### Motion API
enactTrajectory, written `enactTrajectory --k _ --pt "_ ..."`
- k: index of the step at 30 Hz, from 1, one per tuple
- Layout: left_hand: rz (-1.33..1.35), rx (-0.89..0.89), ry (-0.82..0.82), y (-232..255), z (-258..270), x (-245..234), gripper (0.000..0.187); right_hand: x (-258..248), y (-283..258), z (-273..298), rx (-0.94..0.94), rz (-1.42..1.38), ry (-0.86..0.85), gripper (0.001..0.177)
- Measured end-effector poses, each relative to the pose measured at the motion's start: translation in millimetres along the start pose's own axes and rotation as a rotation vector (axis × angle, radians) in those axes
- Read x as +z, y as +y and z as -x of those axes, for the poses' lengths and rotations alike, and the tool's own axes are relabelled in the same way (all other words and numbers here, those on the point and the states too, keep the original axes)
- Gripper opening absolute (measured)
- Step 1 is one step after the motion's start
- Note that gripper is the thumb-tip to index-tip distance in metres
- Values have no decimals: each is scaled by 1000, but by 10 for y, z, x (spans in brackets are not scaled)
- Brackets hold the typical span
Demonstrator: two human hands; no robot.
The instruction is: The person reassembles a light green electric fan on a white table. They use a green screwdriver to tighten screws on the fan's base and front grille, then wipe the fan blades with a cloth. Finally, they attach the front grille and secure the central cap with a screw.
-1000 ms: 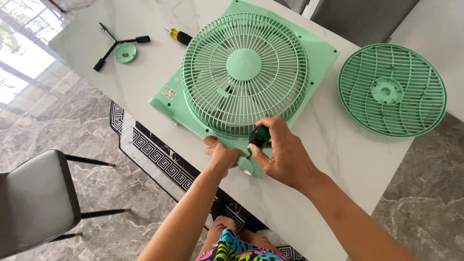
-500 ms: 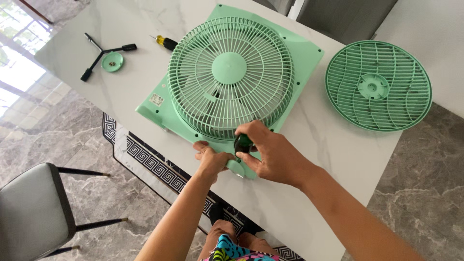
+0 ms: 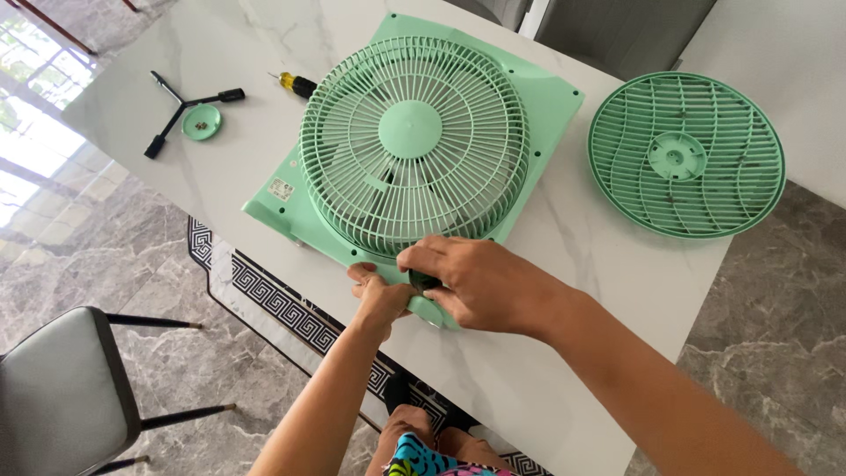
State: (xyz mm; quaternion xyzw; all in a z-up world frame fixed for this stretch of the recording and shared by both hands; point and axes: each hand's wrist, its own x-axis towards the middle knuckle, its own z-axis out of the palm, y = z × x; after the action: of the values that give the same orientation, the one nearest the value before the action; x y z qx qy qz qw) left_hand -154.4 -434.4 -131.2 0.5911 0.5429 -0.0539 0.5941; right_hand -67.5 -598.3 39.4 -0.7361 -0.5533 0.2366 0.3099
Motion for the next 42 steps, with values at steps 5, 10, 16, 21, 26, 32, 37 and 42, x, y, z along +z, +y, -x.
enactTrajectory --k 5,10,16,21,26,32,37,42 --pt "-1 -3 -16 -16 -1 -20 97 -3 32 -1 -12 -36 7 45" --pt "-31 1 10 -11 -8 0 94 9 58 26 -131 -39 52 44" --pt "-20 17 -25 15 48 -25 96 3 59 6 -33 33 38 45" --pt "-60 -51 -59 -1 48 -69 94 53 67 -5 -122 33 111 44" --pt "-500 592 227 -262 152 -144 58 51 103 24 -39 16 115 46" --pt "-450 694 -160 -294 169 -239 38 85 131 14 -47 30 171 44" --pt "-445 654 -290 -123 183 -364 52 31 149 31 -14 23 233 42" --pt "-475 436 -423 66 194 -425 62 -56 138 30 38 -8 288 42"
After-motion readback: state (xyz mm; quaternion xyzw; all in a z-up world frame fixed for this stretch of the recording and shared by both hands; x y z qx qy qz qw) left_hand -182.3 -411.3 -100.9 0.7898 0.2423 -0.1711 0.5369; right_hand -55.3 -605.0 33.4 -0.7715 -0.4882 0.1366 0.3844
